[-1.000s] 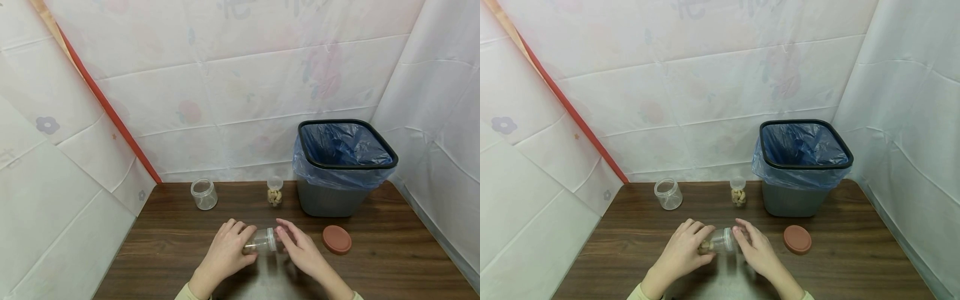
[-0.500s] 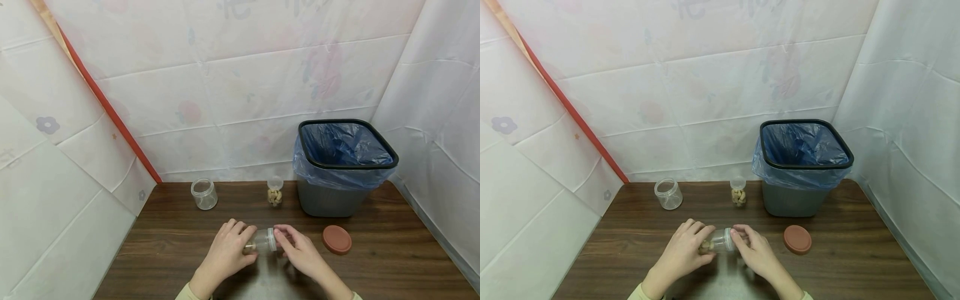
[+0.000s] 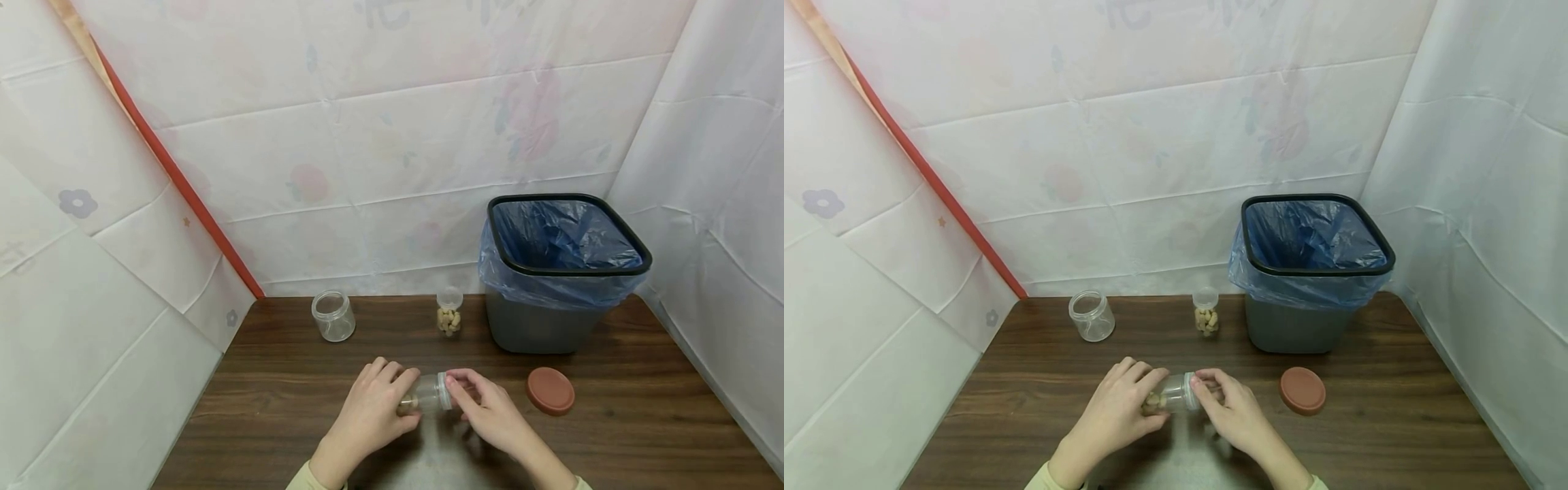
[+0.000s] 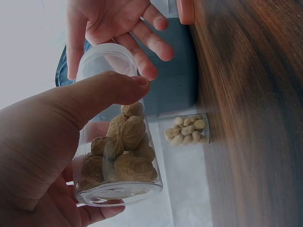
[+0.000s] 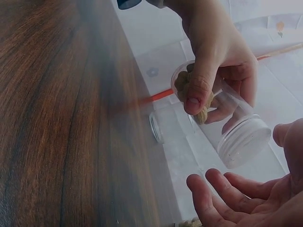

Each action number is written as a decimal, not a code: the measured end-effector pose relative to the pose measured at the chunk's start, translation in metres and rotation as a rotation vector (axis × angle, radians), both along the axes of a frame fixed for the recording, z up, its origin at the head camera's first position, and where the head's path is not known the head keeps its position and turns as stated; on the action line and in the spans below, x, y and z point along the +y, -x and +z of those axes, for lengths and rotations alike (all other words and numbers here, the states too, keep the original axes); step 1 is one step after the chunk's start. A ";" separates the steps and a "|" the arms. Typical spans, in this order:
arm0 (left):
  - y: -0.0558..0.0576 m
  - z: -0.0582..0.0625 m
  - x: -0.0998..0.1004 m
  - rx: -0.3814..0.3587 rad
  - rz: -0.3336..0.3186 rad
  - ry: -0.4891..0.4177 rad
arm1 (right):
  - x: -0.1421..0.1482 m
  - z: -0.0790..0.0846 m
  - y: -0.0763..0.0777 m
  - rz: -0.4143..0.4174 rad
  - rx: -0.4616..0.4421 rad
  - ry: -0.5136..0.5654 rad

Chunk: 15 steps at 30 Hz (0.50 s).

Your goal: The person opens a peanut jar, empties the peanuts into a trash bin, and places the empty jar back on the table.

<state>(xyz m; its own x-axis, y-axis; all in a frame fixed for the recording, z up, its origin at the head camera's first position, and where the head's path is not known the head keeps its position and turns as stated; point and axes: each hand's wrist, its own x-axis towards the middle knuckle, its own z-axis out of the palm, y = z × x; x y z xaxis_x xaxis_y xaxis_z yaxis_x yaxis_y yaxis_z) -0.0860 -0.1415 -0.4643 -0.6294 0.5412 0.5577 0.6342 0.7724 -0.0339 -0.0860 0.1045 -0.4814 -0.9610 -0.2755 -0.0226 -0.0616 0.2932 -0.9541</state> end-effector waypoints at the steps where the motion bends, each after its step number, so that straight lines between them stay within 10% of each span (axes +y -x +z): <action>1: 0.000 0.000 0.000 0.001 0.000 0.000 | 0.000 0.000 0.000 0.001 0.001 -0.001; 15: -0.001 -0.001 0.000 0.001 0.006 0.009 | 0.000 0.001 0.000 0.022 0.015 -0.022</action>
